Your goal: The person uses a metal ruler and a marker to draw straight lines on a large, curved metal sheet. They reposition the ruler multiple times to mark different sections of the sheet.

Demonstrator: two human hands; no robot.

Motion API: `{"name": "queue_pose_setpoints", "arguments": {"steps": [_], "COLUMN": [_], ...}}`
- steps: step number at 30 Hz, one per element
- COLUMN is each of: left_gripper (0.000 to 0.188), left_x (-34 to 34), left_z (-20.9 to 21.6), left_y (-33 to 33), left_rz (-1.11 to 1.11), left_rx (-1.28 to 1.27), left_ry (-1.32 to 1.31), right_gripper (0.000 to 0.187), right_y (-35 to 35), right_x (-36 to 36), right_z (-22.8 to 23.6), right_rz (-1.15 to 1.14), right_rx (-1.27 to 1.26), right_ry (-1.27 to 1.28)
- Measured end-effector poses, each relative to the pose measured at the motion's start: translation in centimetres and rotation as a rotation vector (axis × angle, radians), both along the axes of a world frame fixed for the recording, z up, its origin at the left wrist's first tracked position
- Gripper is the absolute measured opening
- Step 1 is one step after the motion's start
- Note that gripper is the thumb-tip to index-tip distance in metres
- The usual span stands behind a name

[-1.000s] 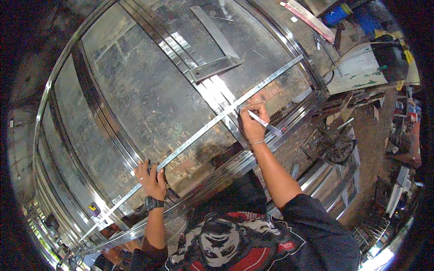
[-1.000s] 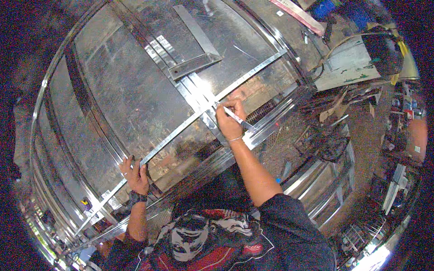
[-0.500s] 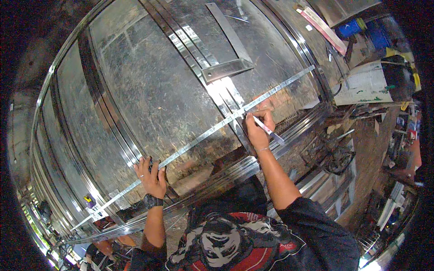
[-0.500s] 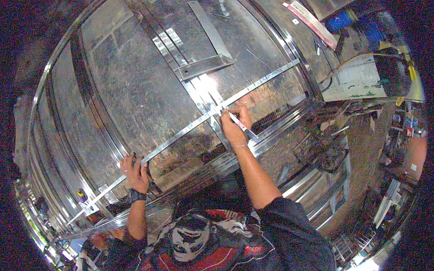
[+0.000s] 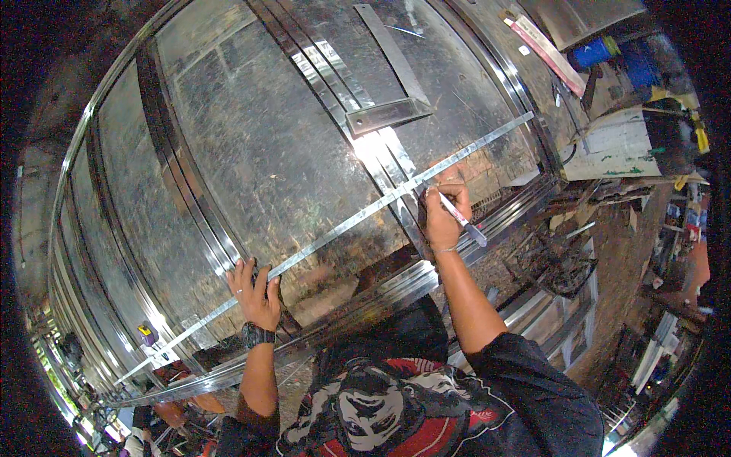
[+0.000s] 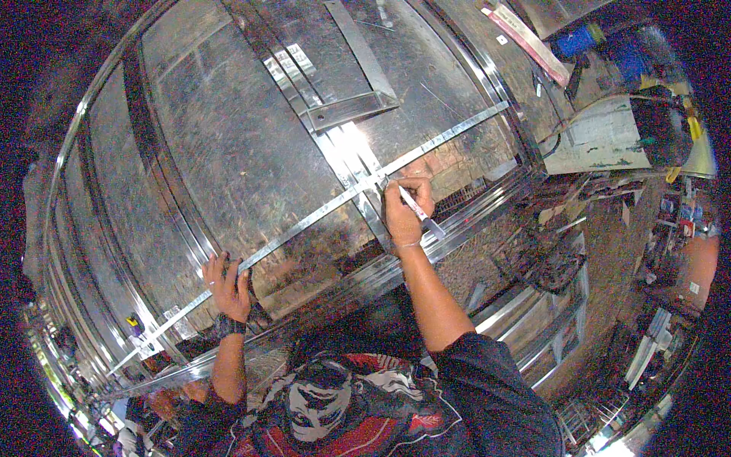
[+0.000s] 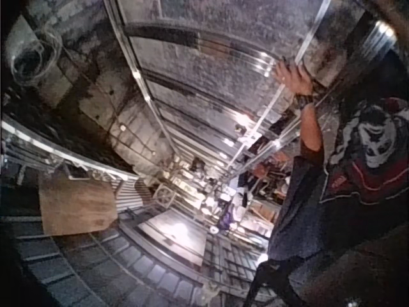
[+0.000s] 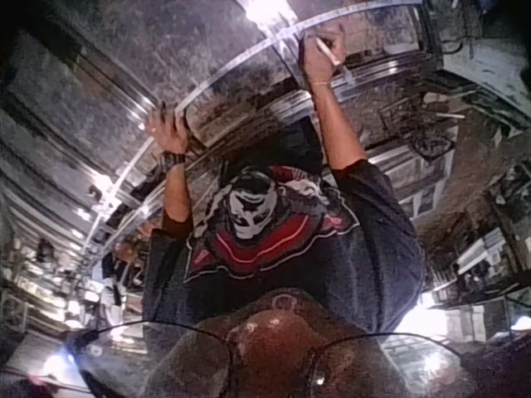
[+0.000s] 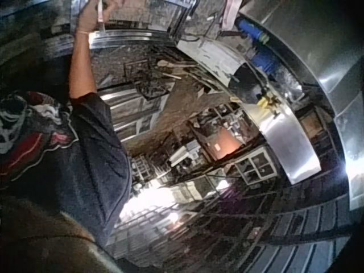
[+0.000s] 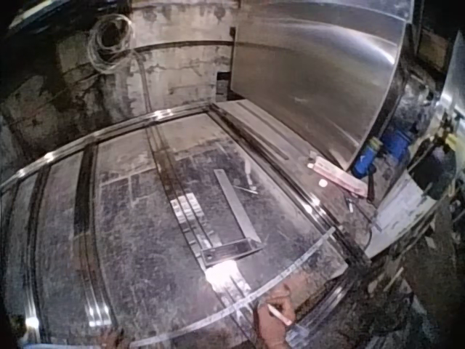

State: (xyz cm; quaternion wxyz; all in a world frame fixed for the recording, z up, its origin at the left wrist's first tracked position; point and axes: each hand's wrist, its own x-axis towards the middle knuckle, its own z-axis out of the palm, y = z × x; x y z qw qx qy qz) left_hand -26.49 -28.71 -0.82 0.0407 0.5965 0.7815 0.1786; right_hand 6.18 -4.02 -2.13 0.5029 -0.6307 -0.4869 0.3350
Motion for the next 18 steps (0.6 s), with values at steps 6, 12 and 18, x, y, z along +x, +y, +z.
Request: {"name": "queue_pose_setpoints", "arguments": {"steps": [6,12,18], "left_gripper": [0.026,0.025,0.025], "left_x": [0.0,-0.1,0.0], "left_z": [0.1,-0.1,-0.1], "left_y": [0.2,0.0,0.0], "left_rz": [-0.001,0.000,0.013], "left_rx": [-0.002,0.005,-0.006], "left_ry": [-0.001,0.000,-0.016], "right_gripper": [0.016,0.017,0.017], "right_y": [-0.7,-0.9,-0.9], "right_x": [0.0,-1.0,-1.2], "right_z": [1.1,0.7,0.9], "right_rz": [0.119,0.175,0.217], "right_rx": [0.005,0.076,0.113], "right_ry": [-0.037,-0.163,-0.245]}}
